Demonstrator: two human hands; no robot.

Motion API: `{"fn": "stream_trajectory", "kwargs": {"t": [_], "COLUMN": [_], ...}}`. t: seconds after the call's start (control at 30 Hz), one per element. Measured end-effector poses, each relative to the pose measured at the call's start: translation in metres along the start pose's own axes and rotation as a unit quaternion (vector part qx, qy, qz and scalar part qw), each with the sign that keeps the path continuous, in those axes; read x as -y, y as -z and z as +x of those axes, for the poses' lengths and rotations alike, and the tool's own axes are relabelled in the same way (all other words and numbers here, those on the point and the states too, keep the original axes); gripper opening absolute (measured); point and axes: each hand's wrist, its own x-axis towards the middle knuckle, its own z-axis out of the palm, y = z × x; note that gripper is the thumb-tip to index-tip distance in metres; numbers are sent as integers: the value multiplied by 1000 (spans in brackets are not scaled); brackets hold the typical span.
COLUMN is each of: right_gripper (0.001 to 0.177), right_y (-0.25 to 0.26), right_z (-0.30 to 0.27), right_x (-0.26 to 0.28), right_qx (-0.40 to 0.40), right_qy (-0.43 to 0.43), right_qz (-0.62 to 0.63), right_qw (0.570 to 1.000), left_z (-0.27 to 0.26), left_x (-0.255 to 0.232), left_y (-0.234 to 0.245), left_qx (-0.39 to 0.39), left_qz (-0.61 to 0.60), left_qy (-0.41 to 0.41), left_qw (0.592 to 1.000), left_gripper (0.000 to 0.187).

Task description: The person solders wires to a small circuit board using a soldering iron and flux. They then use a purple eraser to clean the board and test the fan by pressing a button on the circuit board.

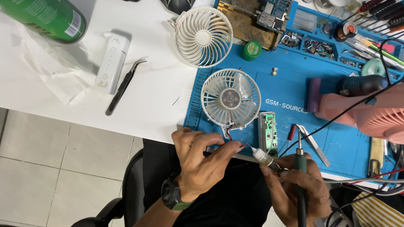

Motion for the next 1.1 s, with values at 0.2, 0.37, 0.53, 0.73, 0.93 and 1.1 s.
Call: {"fn": "stream_trajectory", "kwargs": {"t": [0.2,0.37,0.53,0.73,0.93,1.1], "right_gripper": [49,53,31,31,29,33], "right_y": [6,5,-13,-22,-17,-9], "right_z": [8,4,5,17,32,51], "right_x": [-2,-4,10,20,8,15], "right_qx": [38,21,-74,-195,-218,-192], "right_qy": [87,115,-21,-191,-209,-211], "right_qz": [-67,-102,-4,126,192,339], "right_qw": [993,988,997,954,934,896], "left_z": [2,-5,0,10,4,4], "left_x": [-1,1,0,-4,-3,-4], "left_y": [1,-1,-1,1,1,3], "left_qx": [1,3,-5,-14,-4,21], "left_qz": [-4,-3,-2,-6,-3,-4], "left_qy": [3,2,0,1,5,19], "left_qw": [1000,1000,1000,1000,1000,1000], "left_gripper": [24,34,30,12,20,19]}}
